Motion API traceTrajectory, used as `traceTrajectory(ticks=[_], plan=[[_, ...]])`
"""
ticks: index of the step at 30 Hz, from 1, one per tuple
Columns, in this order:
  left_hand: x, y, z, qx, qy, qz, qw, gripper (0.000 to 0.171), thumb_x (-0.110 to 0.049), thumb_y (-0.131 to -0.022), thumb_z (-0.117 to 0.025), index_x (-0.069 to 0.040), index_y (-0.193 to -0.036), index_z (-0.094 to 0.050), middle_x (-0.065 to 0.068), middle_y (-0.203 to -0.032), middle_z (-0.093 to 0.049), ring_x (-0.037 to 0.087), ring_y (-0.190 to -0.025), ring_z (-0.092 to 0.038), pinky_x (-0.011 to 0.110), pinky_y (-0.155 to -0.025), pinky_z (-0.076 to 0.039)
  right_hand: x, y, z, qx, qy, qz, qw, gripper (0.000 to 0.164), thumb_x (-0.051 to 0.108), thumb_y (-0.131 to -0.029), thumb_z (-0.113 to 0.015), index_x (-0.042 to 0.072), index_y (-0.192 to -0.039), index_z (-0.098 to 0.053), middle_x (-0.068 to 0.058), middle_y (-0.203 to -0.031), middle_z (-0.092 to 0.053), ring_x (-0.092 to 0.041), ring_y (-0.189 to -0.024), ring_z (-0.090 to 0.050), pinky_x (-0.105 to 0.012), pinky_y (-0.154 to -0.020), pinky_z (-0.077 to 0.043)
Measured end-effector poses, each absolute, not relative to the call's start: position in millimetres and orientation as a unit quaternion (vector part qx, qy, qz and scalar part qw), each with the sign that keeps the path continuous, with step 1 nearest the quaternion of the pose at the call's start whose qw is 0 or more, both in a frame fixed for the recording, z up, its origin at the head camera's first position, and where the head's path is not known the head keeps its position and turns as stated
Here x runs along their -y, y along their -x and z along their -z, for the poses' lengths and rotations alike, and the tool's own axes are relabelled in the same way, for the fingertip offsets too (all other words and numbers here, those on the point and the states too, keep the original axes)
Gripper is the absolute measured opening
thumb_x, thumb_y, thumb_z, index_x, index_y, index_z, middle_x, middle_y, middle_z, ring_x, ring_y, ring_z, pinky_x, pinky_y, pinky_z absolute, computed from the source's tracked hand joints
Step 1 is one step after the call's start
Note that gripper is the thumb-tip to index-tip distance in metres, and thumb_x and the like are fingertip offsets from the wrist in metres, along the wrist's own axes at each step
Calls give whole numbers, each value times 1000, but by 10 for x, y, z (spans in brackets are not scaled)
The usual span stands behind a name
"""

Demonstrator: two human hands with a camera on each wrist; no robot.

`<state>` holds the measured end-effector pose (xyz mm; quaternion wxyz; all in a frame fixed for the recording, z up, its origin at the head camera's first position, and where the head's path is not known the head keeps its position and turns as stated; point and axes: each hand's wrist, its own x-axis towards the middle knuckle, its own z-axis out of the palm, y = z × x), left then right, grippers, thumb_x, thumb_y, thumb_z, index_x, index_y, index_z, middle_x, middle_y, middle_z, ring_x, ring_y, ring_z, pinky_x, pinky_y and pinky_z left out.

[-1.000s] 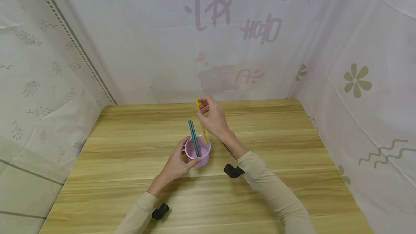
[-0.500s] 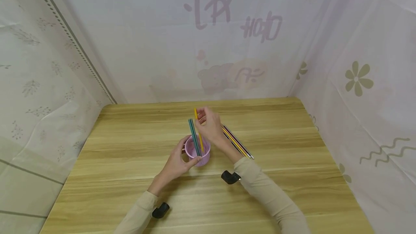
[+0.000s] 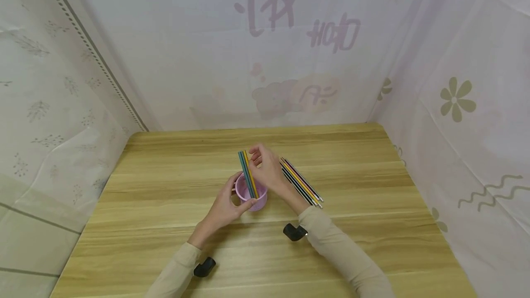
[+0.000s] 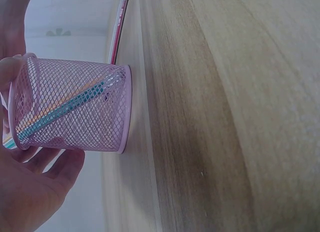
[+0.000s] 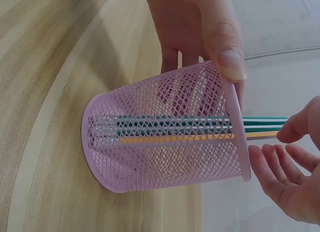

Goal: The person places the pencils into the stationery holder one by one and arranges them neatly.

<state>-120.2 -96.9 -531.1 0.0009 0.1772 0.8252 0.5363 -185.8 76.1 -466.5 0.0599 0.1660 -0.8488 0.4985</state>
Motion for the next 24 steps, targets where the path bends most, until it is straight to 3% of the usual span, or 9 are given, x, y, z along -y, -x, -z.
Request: traceTrajectory(ticks=[7, 24], plan=[[965, 1191, 5301, -819, -185, -542, -12, 88, -27, -83, -84, -4, -153, -35, 18, -140, -54, 38, -124, -58, 51, -98, -56, -885, 1894, 4674, 853, -138, -500, 56, 24, 1, -89, -64, 2, -113, -63, -13, -96, -69, -26, -84, -69, -27, -68, -61], [936, 1203, 5298, -829, -166, -533, -8, 89, -29, -82, -86, -8, -153, -36, 13, -141, -54, 33, -126, -58, 46, -100, -56, -1456, 2130, 4880, 866, -84, -484, 92, 27, -1, -88, -61, -2, -114, -64, -17, -96, -70, -28, -85, -69, -23, -70, -59]])
